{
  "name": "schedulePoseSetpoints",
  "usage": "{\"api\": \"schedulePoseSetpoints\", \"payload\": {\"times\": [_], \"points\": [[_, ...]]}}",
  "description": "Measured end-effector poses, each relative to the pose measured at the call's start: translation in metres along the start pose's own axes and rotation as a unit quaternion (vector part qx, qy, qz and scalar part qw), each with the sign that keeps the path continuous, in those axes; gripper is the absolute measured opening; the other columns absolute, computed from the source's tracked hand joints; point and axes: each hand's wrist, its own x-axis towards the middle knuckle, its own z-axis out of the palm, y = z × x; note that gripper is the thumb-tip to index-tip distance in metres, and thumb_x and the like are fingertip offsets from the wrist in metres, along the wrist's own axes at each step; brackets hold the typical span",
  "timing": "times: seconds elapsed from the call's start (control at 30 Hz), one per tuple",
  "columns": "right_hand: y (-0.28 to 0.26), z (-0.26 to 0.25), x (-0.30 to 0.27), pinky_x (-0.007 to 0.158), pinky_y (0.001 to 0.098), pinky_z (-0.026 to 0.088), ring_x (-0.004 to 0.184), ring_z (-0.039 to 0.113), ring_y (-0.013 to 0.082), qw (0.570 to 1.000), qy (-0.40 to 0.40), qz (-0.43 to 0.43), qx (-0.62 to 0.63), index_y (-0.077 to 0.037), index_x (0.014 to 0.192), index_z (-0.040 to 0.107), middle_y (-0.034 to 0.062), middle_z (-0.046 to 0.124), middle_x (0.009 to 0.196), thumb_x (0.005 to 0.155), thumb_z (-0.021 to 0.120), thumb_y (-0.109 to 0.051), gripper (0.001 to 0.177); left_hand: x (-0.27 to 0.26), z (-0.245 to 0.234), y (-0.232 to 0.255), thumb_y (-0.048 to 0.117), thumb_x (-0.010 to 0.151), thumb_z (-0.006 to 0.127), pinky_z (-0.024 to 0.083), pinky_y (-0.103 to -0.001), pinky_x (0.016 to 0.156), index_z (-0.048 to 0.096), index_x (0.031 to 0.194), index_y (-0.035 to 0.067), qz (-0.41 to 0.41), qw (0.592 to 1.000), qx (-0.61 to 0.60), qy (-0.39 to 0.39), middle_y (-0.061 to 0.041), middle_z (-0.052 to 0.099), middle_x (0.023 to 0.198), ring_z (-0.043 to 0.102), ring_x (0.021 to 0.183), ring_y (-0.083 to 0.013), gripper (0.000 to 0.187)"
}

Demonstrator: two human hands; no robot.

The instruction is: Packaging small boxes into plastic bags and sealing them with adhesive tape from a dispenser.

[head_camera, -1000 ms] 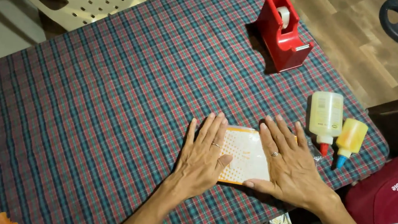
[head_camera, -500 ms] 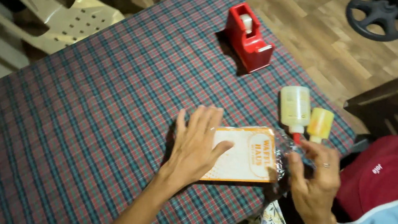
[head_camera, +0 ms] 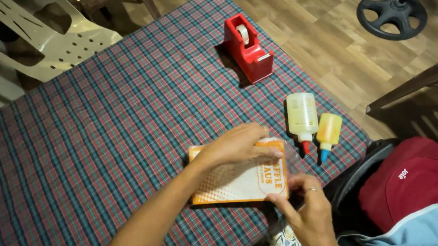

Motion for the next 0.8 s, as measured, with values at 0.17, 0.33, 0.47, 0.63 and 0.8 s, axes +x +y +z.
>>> {"api": "schedulePoseSetpoints", "payload": {"times": [0.17, 0.33, 0.47, 0.63, 0.8], "points": [[-0.029, -0.020, 0.039, 0.102, 0.0346, 0.055, 0.112, 0.064, 0.0220, 0.879, 0.036, 0.051, 0.472, -0.010, 0.138, 0.034, 0.0166, 0.062, 0.127, 0.079, 0.075, 0.008, 0.074, -0.052, -0.042, 0.039, 0.048, 0.089, 0.070, 0.042, -0.035, 0.062, 0.055, 0.086, 0.018, 0.065, 0.950, -0.139, 0.273, 0.001, 0.060, 0.071, 0.054, 0.064, -0.0138, 0.033], [-0.064, -0.057, 0.093, 0.094, 0.0256, 0.058, 0.110, 0.063, 0.0161, 0.928, 0.088, -0.039, 0.359, 0.000, 0.134, 0.047, 0.0143, 0.055, 0.137, 0.084, 0.076, 0.003, 0.058, -0.080, -0.039, 0.041, 0.034, 0.090, 0.076, 0.050, -0.023, 0.078, 0.061, 0.107, 0.012, 0.173, 0.863, -0.308, 0.361, 0.002, 0.063, 0.096, 0.058, 0.086, -0.0075, 0.031], [-0.064, -0.061, 0.110, 0.094, 0.0234, 0.055, 0.104, 0.067, 0.0158, 0.944, 0.001, -0.071, 0.321, 0.007, 0.131, 0.057, 0.0133, 0.068, 0.115, 0.088, 0.073, 0.003, 0.046, -0.086, -0.013, 0.012, 0.027, 0.092, 0.075, 0.058, -0.029, 0.100, 0.059, 0.120, 0.002, 0.229, 0.803, -0.397, 0.380, -0.009, 0.065, 0.114, 0.066, 0.108, -0.0170, 0.041], [-0.059, -0.054, 0.113, 0.097, 0.0242, 0.053, 0.109, 0.066, 0.0158, 0.958, -0.039, -0.071, 0.276, 0.004, 0.129, 0.059, 0.0124, 0.068, 0.120, 0.086, 0.076, -0.002, 0.047, -0.089, -0.005, 0.011, 0.026, 0.094, 0.073, 0.057, -0.029, 0.100, 0.062, 0.122, 0.003, 0.178, 0.814, -0.383, 0.398, -0.009, 0.070, 0.116, 0.069, 0.107, -0.0171, 0.038], [-0.086, -0.075, 0.126, 0.078, 0.0245, 0.050, 0.087, 0.063, 0.0152, 0.971, -0.020, -0.130, 0.200, 0.001, 0.114, 0.070, 0.0110, 0.072, 0.107, 0.091, 0.074, -0.010, 0.026, -0.090, -0.014, 0.023, 0.025, 0.094, 0.072, 0.057, -0.027, 0.098, 0.063, 0.125, 0.002, 0.164, 0.824, -0.362, 0.404, -0.011, 0.071, 0.121, 0.069, 0.107, -0.0168, 0.040]]}}
